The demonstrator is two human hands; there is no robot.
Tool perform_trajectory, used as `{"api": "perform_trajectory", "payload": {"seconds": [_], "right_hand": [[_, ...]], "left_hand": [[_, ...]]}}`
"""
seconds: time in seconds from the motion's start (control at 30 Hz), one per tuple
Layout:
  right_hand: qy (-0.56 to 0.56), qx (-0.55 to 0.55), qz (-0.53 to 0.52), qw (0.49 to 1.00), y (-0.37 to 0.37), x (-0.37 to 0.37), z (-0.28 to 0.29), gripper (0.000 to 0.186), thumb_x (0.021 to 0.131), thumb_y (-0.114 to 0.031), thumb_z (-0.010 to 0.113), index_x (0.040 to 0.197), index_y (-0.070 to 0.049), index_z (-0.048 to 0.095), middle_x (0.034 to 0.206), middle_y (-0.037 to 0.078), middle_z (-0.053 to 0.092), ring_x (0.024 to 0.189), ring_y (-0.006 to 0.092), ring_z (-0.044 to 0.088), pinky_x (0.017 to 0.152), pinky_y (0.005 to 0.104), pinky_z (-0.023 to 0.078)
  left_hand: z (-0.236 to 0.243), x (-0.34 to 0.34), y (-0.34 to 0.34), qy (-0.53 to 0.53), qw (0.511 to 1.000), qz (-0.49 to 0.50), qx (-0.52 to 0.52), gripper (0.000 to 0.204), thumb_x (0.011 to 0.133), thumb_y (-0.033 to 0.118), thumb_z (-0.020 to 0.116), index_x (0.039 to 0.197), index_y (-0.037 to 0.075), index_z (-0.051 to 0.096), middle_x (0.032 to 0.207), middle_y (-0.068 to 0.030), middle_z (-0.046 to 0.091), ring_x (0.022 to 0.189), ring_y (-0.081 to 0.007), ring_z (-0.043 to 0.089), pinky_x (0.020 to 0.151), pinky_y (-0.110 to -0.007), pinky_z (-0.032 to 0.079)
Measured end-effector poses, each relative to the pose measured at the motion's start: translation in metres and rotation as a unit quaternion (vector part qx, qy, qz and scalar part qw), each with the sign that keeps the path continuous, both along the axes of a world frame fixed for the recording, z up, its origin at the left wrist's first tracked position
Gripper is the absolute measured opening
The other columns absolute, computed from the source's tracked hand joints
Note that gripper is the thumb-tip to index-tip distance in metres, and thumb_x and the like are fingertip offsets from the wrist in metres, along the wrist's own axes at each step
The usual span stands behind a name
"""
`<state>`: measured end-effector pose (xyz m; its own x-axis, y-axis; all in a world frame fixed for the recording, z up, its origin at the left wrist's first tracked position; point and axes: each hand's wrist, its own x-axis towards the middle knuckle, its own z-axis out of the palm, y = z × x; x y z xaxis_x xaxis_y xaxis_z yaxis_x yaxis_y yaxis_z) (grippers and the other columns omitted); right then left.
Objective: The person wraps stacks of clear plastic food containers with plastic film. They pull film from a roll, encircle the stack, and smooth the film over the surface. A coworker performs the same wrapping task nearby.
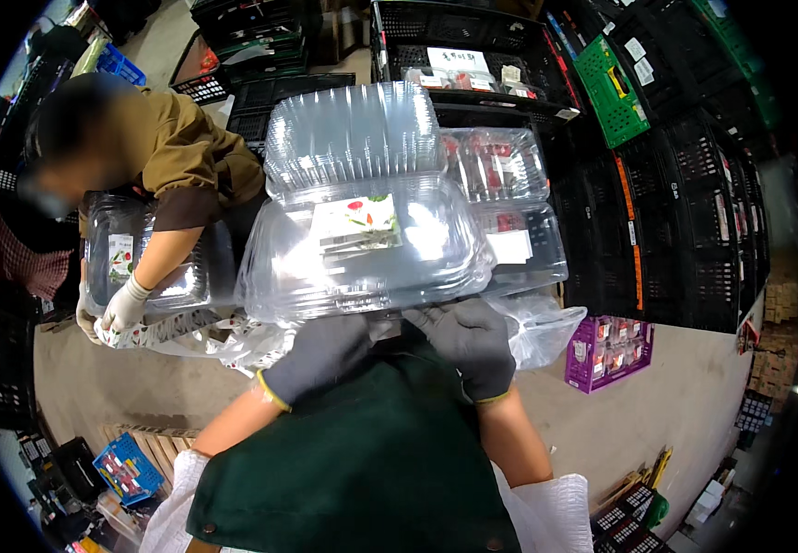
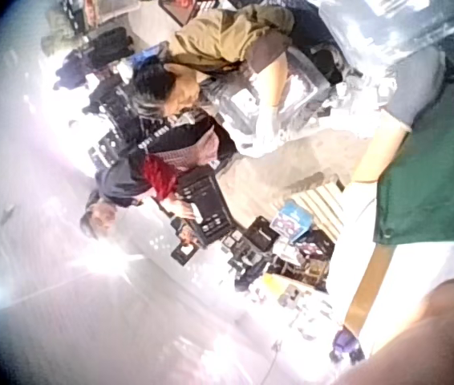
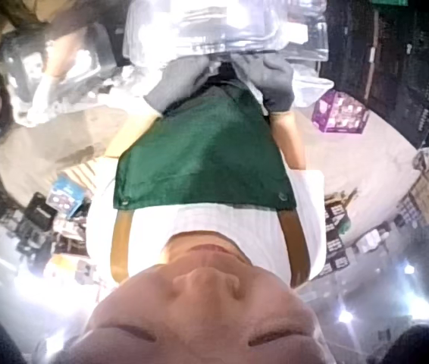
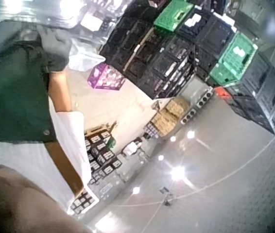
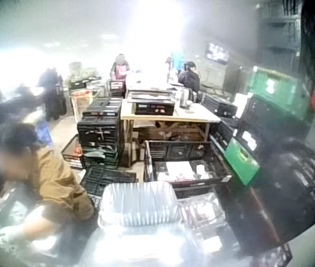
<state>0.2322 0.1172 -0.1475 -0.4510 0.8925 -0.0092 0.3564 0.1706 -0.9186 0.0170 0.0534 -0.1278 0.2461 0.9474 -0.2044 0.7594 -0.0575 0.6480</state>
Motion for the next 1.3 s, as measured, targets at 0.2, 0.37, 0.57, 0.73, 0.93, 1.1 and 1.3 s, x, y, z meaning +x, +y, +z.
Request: {"api": "perform_trajectory", "payload": {"seconds": [0.2,0.37,0.57,0.73,0.93,1.1,1.3], "right_hand": [[-0.008,-0.280,0.083,0.956,0.004,-0.028,-0.004,0.027,0.081,-0.014,0.061,0.101,0.006,0.063,0.093,0.013,0.065,0.089,0.0184,0.060,0.081,0.0264,0.045],[-0.018,-0.174,0.146,0.974,-0.007,-0.053,0.020,0.030,0.082,-0.017,0.062,0.102,0.006,0.062,0.093,0.013,0.067,0.080,0.0144,0.061,0.072,0.0260,0.047],[-0.092,-0.076,0.107,0.987,-0.020,-0.034,-0.002,0.026,0.086,-0.014,0.060,0.102,0.006,0.063,0.090,0.011,0.068,0.076,0.0139,0.063,0.066,0.0263,0.049],[-0.041,-0.145,-0.100,0.984,-0.004,-0.017,0.010,0.025,0.080,-0.010,0.062,0.103,0.000,0.066,0.097,0.013,0.065,0.084,0.0229,0.063,0.071,0.0333,0.049],[-0.151,0.135,0.124,0.971,0.009,-0.031,0.004,0.025,0.081,-0.007,0.059,0.105,-0.002,0.064,0.100,0.017,0.063,0.090,0.0345,0.059,0.081,0.0411,0.047],[0.015,-0.055,-0.019,0.998,0.008,-0.056,-0.031,0.022,0.080,-0.009,0.062,0.101,-0.001,0.061,0.096,0.018,0.062,0.090,0.0355,0.058,0.078,0.0403,0.047],[-0.269,0.250,0.047,0.929,0.008,-0.034,-0.054,0.024,0.080,-0.008,0.060,0.103,0.000,0.059,0.097,0.017,0.062,0.092,0.0318,0.059,0.080,0.0377,0.048]], "left_hand": [[-0.003,-0.008,0.006,-0.170,0.945,0.220,-0.171,0.023,0.088,0.018,0.054,0.105,0.004,0.059,0.093,-0.0125,0.064,0.085,-0.0268,0.062,0.077,-0.038,0.049],[-0.030,-0.022,-0.002,-0.130,0.973,0.186,-0.042,0.030,0.091,0.022,0.050,0.114,0.004,0.058,0.110,-0.0148,0.061,0.102,-0.0296,0.057,0.089,-0.040,0.044],[-0.014,-0.023,-0.004,-0.171,0.959,0.223,-0.045,0.025,0.083,0.017,0.063,0.103,0.002,0.059,0.092,-0.0107,0.060,0.087,-0.0236,0.058,0.079,-0.035,0.046],[-0.025,-0.050,-0.029,-0.210,0.940,0.267,-0.034,0.027,0.080,0.015,0.065,0.103,0.003,0.059,0.090,-0.0097,0.063,0.084,-0.0211,0.060,0.076,-0.033,0.048],[-0.019,-0.058,-0.036,-0.186,0.952,0.221,-0.100,0.035,0.085,0.017,0.061,0.116,0.003,0.058,0.104,-0.0150,0.064,0.092,-0.0233,0.062,0.080,-0.034,0.048],[0.002,-0.050,-0.028,-0.043,0.995,0.064,-0.068,0.030,0.087,0.018,0.058,0.114,0.006,0.059,0.103,-0.0195,0.062,0.092,-0.0332,0.060,0.079,-0.039,0.048],[-0.024,-0.031,-0.019,-0.031,0.998,0.004,0.049,0.024,0.086,0.015,0.055,0.108,0.004,0.055,0.098,-0.0195,0.058,0.089,-0.0374,0.057,0.075,-0.045,0.045]]}}
